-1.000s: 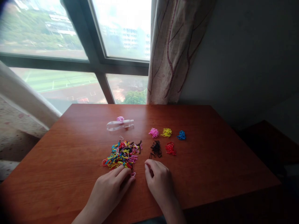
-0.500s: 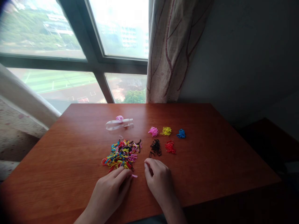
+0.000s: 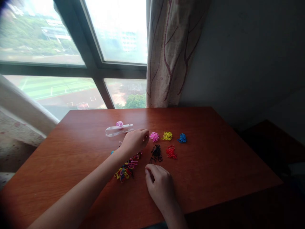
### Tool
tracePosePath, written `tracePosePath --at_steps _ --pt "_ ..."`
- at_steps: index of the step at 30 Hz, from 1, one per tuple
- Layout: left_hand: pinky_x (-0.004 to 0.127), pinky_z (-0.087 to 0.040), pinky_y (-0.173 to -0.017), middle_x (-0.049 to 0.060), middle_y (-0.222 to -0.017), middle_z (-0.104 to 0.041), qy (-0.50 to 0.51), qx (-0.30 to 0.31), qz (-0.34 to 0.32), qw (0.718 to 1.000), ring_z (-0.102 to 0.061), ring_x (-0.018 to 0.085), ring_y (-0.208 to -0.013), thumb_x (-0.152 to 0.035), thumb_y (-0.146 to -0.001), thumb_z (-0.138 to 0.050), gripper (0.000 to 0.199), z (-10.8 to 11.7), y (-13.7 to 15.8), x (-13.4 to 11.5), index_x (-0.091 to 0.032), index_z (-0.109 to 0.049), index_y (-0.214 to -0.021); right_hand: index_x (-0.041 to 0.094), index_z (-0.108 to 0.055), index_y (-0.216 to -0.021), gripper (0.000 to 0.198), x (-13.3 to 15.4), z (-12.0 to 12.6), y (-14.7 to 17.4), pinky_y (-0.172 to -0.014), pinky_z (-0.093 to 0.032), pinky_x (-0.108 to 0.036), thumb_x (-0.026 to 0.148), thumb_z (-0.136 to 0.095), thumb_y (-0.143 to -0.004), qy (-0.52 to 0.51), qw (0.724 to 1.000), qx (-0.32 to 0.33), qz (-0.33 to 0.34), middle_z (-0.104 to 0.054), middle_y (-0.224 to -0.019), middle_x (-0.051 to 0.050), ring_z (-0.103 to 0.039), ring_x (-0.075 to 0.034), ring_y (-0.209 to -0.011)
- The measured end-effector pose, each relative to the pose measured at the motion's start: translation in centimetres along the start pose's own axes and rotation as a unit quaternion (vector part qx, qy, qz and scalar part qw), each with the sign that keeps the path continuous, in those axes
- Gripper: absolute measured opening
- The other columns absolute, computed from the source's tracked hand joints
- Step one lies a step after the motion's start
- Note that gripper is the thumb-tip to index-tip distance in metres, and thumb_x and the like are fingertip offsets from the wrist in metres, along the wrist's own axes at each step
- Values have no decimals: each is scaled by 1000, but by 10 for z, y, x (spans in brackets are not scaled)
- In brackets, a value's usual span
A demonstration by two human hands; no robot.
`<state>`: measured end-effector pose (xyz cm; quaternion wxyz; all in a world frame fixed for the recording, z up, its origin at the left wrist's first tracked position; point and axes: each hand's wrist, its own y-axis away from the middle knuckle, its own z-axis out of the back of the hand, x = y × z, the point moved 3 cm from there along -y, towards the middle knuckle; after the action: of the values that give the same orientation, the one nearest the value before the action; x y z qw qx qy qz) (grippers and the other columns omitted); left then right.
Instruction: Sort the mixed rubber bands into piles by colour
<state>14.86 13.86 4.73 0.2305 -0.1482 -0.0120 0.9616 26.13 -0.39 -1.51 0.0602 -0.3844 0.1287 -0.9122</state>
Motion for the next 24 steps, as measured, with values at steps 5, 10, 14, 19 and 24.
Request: tracePosePath --at_steps 5,10,14,19,24 --pt "30 -46 -64 11 -86 -73 -9 17 -5 1000 -69 24 -73 -23 -84 -55 14 -10 -18 -2 -18 -69 -86 22 -68 -92 19 0 0 0 -69 -48 -25 17 -49 -92 -5 1000 -1 2 -72 -82 -3 -67 -17 -73" --pt "29 -46 -64 8 -91 -74 -1 10 -17 1000 -69 24 -79 -24 -87 -52 17 -3 -6 6 -20 -68 -92 22 -68 -92 19 1 1 1 -68 -48 -24 17 -50 -91 -1 1000 -5 10 -72 -81 -3 -67 -17 -73" --pt "27 -44 -64 3 -92 -73 19 -8 -12 1000 -68 20 -78 -26 -90 -51 15 13 22 18 -23 -66 -94 22 -68 -91 19 2 2 1 -67 -48 -24 18 -50 -92 9 1000 -6 16 -71 -80 -3 -67 -17 -70" --pt "26 -46 -69 2 -93 -72 60 -22 -7 998 -67 17 -81 -27 -91 -52 15 22 58 29 -23 -65 -95 22 -67 -90 18 3 1 0 -67 -47 -24 18 -50 -92 30 999 6 24 -71 -78 -2 -66 -17 -69" --pt "26 -46 -66 3 -91 -70 31 45 -64 996 -67 18 -77 -23 -90 -50 20 11 53 19 -25 -71 -93 22 -67 -92 18 -1 -1 1 -68 -47 -25 18 -50 -92 36 999 7 28 -72 -81 -3 -67 -17 -72"
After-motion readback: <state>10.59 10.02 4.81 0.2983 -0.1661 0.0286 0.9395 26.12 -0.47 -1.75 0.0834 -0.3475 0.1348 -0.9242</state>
